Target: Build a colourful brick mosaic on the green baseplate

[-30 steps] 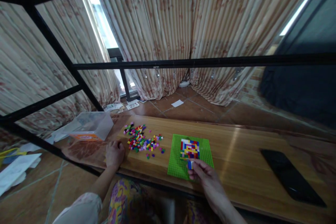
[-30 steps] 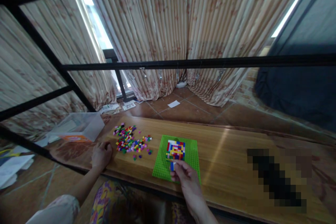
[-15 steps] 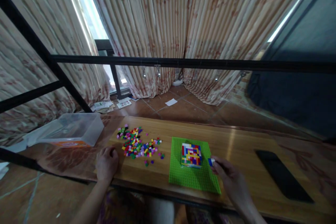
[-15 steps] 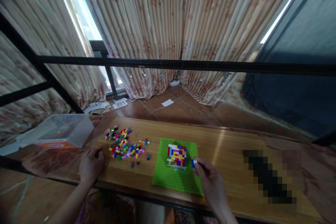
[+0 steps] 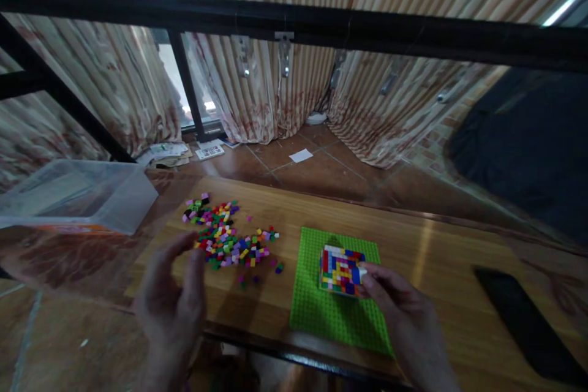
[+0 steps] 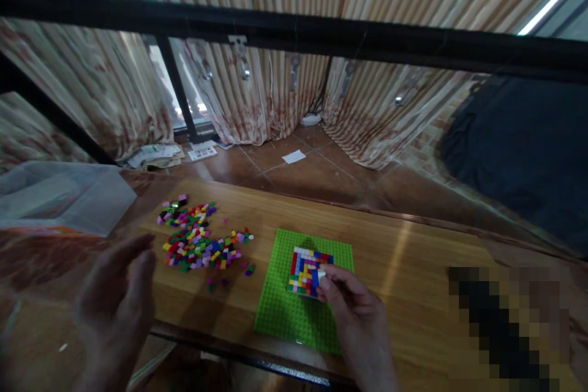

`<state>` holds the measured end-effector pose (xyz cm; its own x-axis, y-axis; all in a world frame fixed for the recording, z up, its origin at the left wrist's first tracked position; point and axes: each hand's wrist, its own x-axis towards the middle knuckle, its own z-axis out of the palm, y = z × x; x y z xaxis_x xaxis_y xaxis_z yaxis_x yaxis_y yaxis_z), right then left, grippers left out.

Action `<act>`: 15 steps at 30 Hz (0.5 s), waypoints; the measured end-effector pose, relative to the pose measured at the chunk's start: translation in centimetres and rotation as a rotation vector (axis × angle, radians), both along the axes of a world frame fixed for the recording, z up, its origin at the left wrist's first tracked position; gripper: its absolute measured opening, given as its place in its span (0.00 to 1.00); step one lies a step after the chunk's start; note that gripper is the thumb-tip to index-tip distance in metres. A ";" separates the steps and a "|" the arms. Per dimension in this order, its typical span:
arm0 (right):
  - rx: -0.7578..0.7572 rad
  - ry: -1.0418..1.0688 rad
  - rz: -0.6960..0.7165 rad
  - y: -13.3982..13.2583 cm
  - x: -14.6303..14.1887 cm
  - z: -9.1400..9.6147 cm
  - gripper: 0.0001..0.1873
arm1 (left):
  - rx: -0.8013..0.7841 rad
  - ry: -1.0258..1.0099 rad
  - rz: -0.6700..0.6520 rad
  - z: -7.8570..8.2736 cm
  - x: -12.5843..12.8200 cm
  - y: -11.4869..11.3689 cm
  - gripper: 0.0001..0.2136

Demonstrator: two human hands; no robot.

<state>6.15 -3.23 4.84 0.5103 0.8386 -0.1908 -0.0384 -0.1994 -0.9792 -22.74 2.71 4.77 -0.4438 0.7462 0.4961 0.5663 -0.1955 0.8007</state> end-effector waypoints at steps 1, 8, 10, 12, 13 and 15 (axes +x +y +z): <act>0.018 0.006 0.006 -0.1 -0.2 -0.2 0.20 | -0.032 -0.093 -0.169 0.8 2.8 -0.7 0.13; 0.208 0.137 0.056 -0.2 -1.4 0.7 0.16 | -0.384 -0.624 -1.040 1.9 15.9 -2.4 0.09; 0.230 0.145 0.050 -0.2 -1.2 1.1 0.15 | -0.417 -0.777 -1.032 1.7 16.8 -2.1 0.08; 0.237 0.132 0.057 -0.2 -0.9 1.2 0.15 | -0.420 -0.851 -1.017 1.5 17.1 -2.0 0.07; 0.237 0.114 0.058 -0.1 -0.6 1.3 0.15 | -0.416 -0.870 -1.013 1.5 17.3 -1.9 0.07; 0.234 0.063 0.045 0.0 -0.1 1.2 0.15 | -0.403 -0.906 -1.004 1.5 17.6 -2.0 0.07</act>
<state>6.04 -3.24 6.01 0.4643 0.8855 -0.0186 -0.0971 0.0300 -0.9948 -5.14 0.72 6.23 0.3084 0.9512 0.0087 -0.4091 0.1243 0.9040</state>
